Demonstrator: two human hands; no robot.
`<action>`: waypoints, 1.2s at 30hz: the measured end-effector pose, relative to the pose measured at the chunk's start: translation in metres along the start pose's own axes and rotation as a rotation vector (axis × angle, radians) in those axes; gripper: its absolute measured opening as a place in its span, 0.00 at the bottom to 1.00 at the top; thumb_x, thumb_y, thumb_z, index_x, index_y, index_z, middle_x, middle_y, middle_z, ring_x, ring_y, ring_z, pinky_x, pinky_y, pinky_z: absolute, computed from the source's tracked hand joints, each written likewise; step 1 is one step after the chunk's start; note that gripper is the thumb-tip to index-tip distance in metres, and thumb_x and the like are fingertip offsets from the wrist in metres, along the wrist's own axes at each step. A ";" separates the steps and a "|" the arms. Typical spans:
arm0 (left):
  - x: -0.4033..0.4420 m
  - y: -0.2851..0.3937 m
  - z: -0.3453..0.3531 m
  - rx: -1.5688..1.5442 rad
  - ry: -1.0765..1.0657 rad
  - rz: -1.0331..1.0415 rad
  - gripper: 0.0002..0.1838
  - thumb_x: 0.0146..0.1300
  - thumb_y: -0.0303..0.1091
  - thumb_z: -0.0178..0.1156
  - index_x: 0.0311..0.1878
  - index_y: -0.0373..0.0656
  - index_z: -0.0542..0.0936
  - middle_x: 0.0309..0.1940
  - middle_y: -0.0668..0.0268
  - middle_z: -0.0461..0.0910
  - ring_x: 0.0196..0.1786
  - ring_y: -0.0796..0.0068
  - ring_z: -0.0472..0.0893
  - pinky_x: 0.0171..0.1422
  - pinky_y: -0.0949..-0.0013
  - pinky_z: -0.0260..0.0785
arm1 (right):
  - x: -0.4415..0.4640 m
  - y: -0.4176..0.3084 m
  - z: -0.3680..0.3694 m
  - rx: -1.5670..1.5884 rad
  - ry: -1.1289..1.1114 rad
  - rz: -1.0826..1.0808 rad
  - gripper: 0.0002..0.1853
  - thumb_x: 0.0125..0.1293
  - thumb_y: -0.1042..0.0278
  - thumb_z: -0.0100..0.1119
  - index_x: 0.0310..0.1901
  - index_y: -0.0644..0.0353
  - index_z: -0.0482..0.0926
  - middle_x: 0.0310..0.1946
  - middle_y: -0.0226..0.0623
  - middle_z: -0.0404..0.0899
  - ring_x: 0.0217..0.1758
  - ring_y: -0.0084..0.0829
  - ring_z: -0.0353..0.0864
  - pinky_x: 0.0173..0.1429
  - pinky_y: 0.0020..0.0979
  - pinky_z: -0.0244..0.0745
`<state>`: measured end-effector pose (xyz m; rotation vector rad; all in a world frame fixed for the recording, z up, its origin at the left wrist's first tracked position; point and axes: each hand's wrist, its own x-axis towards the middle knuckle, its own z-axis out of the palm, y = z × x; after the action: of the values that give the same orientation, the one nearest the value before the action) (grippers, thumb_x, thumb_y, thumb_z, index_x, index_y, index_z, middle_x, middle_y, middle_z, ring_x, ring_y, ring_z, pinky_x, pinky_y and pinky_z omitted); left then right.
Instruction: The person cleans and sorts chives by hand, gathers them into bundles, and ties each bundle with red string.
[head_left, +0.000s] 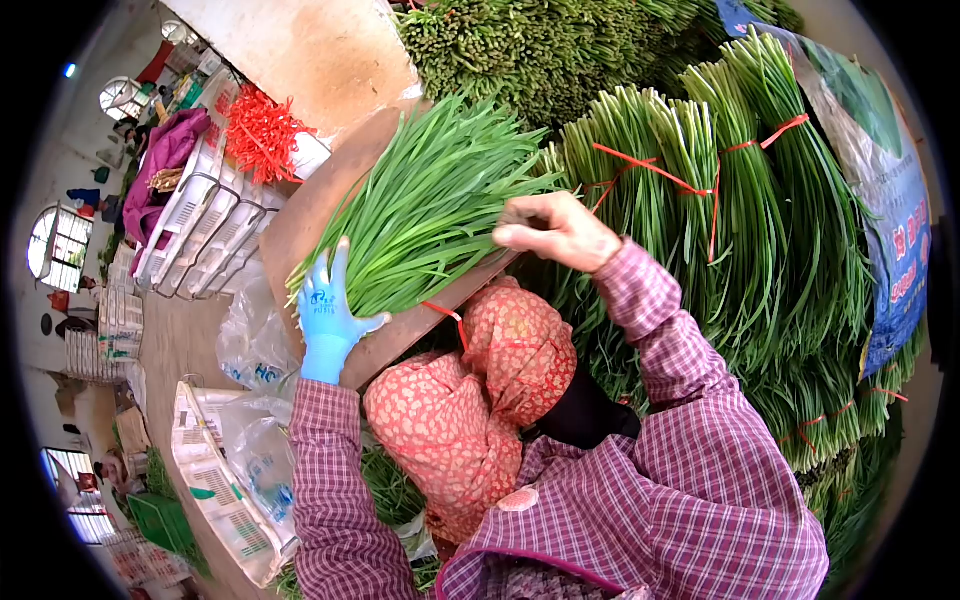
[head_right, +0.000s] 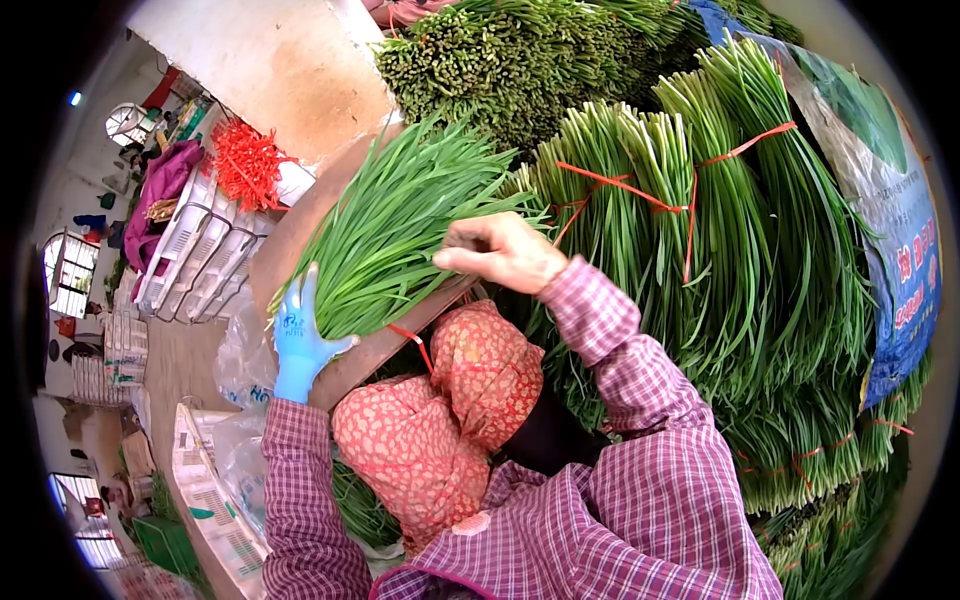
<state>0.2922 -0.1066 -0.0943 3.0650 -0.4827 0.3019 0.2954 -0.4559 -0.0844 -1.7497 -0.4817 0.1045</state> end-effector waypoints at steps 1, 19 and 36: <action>0.000 0.001 0.000 0.003 -0.006 -0.005 0.68 0.25 0.53 0.79 0.73 0.54 0.52 0.63 0.52 0.60 0.63 0.48 0.63 0.67 0.47 0.57 | 0.006 0.008 0.010 -0.183 0.072 -0.123 0.15 0.65 0.55 0.57 0.33 0.61 0.81 0.22 0.33 0.78 0.23 0.24 0.72 0.32 0.28 0.71; 0.001 -0.001 0.008 0.021 0.018 0.012 0.68 0.25 0.53 0.79 0.74 0.55 0.51 0.63 0.52 0.61 0.64 0.49 0.63 0.67 0.47 0.56 | 0.044 0.073 0.060 -0.830 0.494 -0.108 0.11 0.55 0.62 0.60 0.28 0.61 0.72 0.23 0.46 0.78 0.25 0.48 0.79 0.32 0.45 0.75; 0.001 0.008 -0.001 0.056 -0.045 -0.091 0.66 0.29 0.52 0.79 0.74 0.61 0.49 0.64 0.54 0.61 0.65 0.50 0.63 0.67 0.48 0.57 | 0.000 0.033 0.101 -0.842 -0.312 -0.594 0.09 0.51 0.68 0.58 0.36 0.51 0.75 0.32 0.34 0.70 0.38 0.35 0.78 0.32 0.35 0.78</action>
<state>0.2901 -0.1148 -0.0934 3.1421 -0.3414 0.2476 0.2710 -0.3688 -0.1405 -2.3204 -1.4041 -0.2955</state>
